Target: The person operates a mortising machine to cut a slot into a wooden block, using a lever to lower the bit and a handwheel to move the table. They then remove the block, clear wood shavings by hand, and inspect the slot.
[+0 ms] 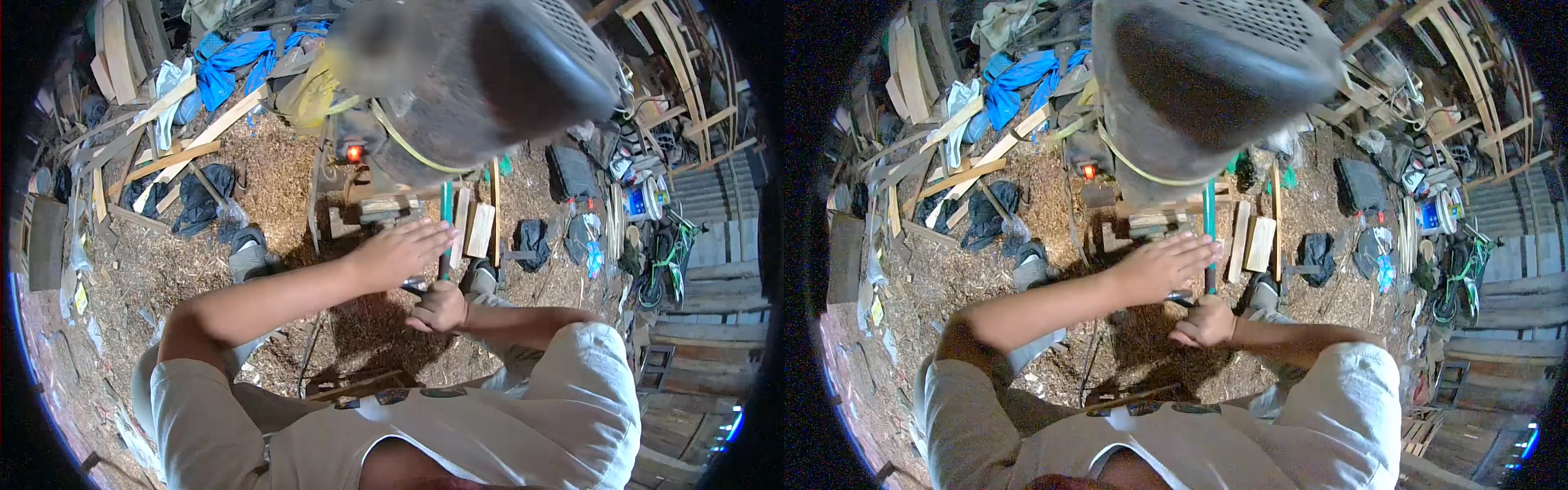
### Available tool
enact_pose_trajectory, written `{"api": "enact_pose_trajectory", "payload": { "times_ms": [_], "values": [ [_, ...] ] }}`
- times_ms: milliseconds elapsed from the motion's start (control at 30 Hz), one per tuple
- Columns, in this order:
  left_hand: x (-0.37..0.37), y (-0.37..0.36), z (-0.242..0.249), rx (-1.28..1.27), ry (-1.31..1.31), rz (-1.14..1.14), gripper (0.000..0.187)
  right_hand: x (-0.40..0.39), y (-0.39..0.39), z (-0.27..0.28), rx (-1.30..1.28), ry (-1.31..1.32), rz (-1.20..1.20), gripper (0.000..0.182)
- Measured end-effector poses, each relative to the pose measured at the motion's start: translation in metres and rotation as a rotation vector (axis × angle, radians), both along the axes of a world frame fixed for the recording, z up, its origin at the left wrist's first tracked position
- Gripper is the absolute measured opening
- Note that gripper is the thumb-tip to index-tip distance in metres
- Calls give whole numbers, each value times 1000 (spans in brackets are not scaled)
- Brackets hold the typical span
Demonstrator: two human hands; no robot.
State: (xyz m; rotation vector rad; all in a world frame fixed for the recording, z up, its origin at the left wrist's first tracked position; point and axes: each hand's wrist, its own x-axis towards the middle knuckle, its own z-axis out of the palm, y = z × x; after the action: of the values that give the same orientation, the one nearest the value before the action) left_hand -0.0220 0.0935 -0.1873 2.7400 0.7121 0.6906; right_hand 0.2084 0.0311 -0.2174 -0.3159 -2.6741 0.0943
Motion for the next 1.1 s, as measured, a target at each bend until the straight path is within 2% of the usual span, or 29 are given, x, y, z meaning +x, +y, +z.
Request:
{"api": "enact_pose_trajectory", "payload": {
  "times_ms": [133,200,367,433,533,567,733,800,867,933,967,1000,1067,1100],
  "values": [
    [-1,-2,3,106,70,19,63,-6,-6,-1,-35,-13,-71,36],
    [1,-5,5,180,192,36,64,-5,-6,2,-16,-45,-81,35],
    [10,-15,20,179,382,96,62,-5,-19,3,64,-99,-176,23],
    [15,-13,26,157,424,85,62,-2,-20,-16,85,-103,-211,25],
    [17,-13,44,173,522,61,59,-8,-27,-10,122,-198,-281,34],
    [15,-15,48,240,575,46,58,-10,-30,-1,99,-285,-290,43],
    [8,-27,65,296,605,47,64,-3,-45,53,25,-140,-239,43],
    [5,-31,75,317,431,38,75,1,-53,102,-91,-154,-233,46],
    [2,-38,98,267,357,16,80,6,-54,141,-47,-107,-233,50],
    [6,-47,123,218,286,-2,85,11,-47,184,-386,-22,-233,52],
    [9,-50,131,163,226,19,90,16,-44,207,-540,-11,-266,46],
    [12,-52,140,106,166,41,95,17,-44,217,-771,149,-324,52],
    [18,-48,154,85,156,44,96,19,-35,266,-1011,220,-365,67],
    [21,-49,163,43,123,70,96,21,-28,283,-1014,310,-312,74]
  ]
}}
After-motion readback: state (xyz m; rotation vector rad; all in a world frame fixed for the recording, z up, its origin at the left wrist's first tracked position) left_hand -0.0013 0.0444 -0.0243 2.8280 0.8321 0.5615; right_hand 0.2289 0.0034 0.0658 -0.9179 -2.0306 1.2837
